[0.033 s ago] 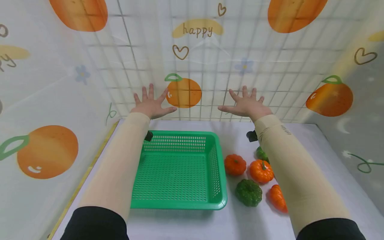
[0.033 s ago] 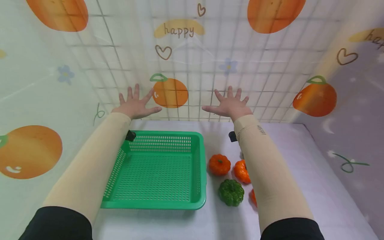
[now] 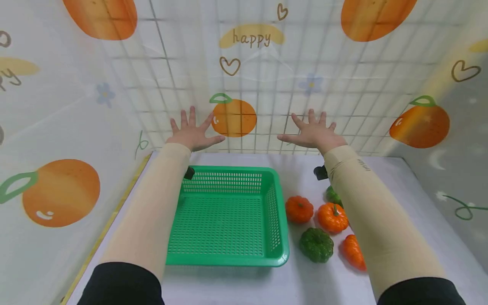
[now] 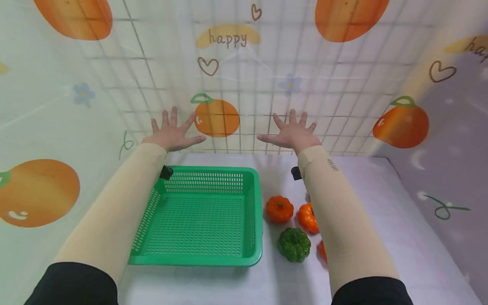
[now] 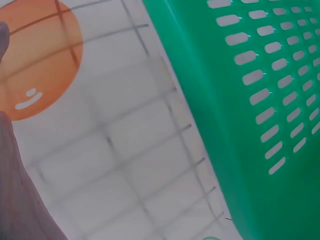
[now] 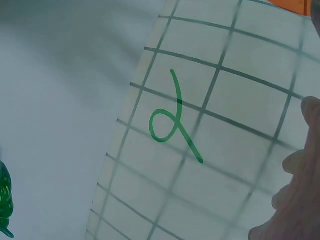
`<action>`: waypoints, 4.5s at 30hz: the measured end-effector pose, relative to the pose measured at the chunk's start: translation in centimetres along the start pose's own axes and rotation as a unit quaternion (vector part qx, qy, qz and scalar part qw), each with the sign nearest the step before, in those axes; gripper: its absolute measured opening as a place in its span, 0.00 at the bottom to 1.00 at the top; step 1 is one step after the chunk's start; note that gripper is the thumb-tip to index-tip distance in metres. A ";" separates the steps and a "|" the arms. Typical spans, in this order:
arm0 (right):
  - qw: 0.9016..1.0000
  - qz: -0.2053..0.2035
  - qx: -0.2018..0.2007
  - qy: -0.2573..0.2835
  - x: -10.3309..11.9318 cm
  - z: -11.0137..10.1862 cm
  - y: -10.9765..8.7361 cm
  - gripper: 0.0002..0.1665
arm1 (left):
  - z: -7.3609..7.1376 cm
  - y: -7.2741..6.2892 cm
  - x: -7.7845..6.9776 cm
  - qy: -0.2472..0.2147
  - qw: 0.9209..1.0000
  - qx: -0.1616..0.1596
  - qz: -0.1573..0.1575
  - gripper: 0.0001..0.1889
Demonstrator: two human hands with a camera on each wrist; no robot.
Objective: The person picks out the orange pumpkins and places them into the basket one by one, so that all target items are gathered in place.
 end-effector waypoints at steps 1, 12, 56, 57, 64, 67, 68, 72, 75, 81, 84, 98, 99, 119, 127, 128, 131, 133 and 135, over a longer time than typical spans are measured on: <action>1.000 0.000 0.001 0.000 0.0 0.0 0.0 0.65 | 0.1 0.0 0.1 0.000 1.000 0.000 -0.001 0.50; 1.000 -0.016 -0.005 0.004 -1.1 -0.2 -0.1 0.65 | 0.5 -0.5 1.7 -0.032 0.999 0.008 -0.002 0.50; 0.993 -0.036 -0.073 0.090 -15.2 4.1 -12.9 0.55 | 2.3 -13.9 9.9 -0.230 0.969 -0.066 0.056 0.42; 0.993 -0.036 -0.073 0.091 -15.4 4.5 -13.1 0.55 | 2.5 -14.3 10.0 -0.240 0.967 -0.066 0.053 0.42; 0.993 -0.022 -0.067 0.097 -16.9 7.2 -14.8 0.55 | 4.6 -16.5 10.6 -0.296 0.951 -0.076 0.045 0.40; 0.991 -0.020 -0.074 0.108 -17.4 8.0 -15.7 0.54 | 5.6 -17.4 10.7 -0.320 0.944 -0.074 0.032 0.38; 0.991 -0.018 -0.077 0.110 -17.6 8.3 -15.9 0.54 | 5.9 -17.8 10.7 -0.326 0.942 -0.073 0.024 0.38; 0.989 -0.007 -0.079 0.122 -18.4 9.4 -16.9 0.54 | 7.3 -18.7 10.6 -0.341 0.938 -0.069 -0.001 0.38; 0.989 0.009 -0.070 0.127 -18.8 10.4 -17.4 0.55 | 8.3 -19.2 10.5 -0.349 0.934 -0.076 -0.005 0.38; 0.988 0.044 -0.058 0.139 -19.7 11.8 -18.6 0.56 | 9.9 -20.0 10.3 -0.385 0.918 -0.098 0.014 0.36; 0.986 0.063 -0.054 0.142 -20.2 12.5 -19.2 0.57 | 10.7 -20.2 10.3 -0.412 0.904 -0.112 0.019 0.35; 0.977 0.068 -0.082 0.186 -21.6 15.6 -21.5 0.57 | 13.1 -21.0 10.3 -0.503 0.852 -0.144 0.024 0.28; 0.976 0.071 -0.077 0.190 -21.7 15.9 -21.5 0.58 | 13.2 -21.0 10.3 -0.512 0.847 -0.143 0.025 0.28; 0.955 0.069 -0.005 0.290 -23.1 19.7 -22.6 0.58 | 13.2 -21.1 9.6 -0.565 0.811 -0.154 0.000 0.27; 0.951 0.091 0.055 0.290 -22.5 20.8 -22.4 0.62 | 13.6 -20.9 9.7 -0.577 0.802 -0.154 0.003 0.27; 0.951 0.092 0.057 0.289 -22.5 20.9 -22.4 0.63 | 13.6 -20.9 9.7 -0.580 0.800 -0.153 0.001 0.27; 0.950 0.096 0.064 0.289 -22.4 21.3 -22.3 0.63 | 13.9 -20.9 9.7 -0.587 0.795 -0.150 -0.007 0.27; 0.953 0.096 0.064 0.281 -22.4 21.4 -22.2 0.62 | 14.0 -20.9 9.8 -0.587 0.796 -0.150 -0.013 0.27; 0.956 0.093 0.059 0.271 -22.2 21.4 -22.2 0.60 | 13.9 -20.9 9.8 -0.584 0.798 -0.149 -0.015 0.27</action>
Point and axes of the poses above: each hand's wrist, its own y-axis towards the middle knuckle, its own z-axis out of the palm, x = y × z, the point moved 9 cm from there along y, towards the middle knuckle, and after that the axes turned 8 degrees about z, right-handed, at the moved point
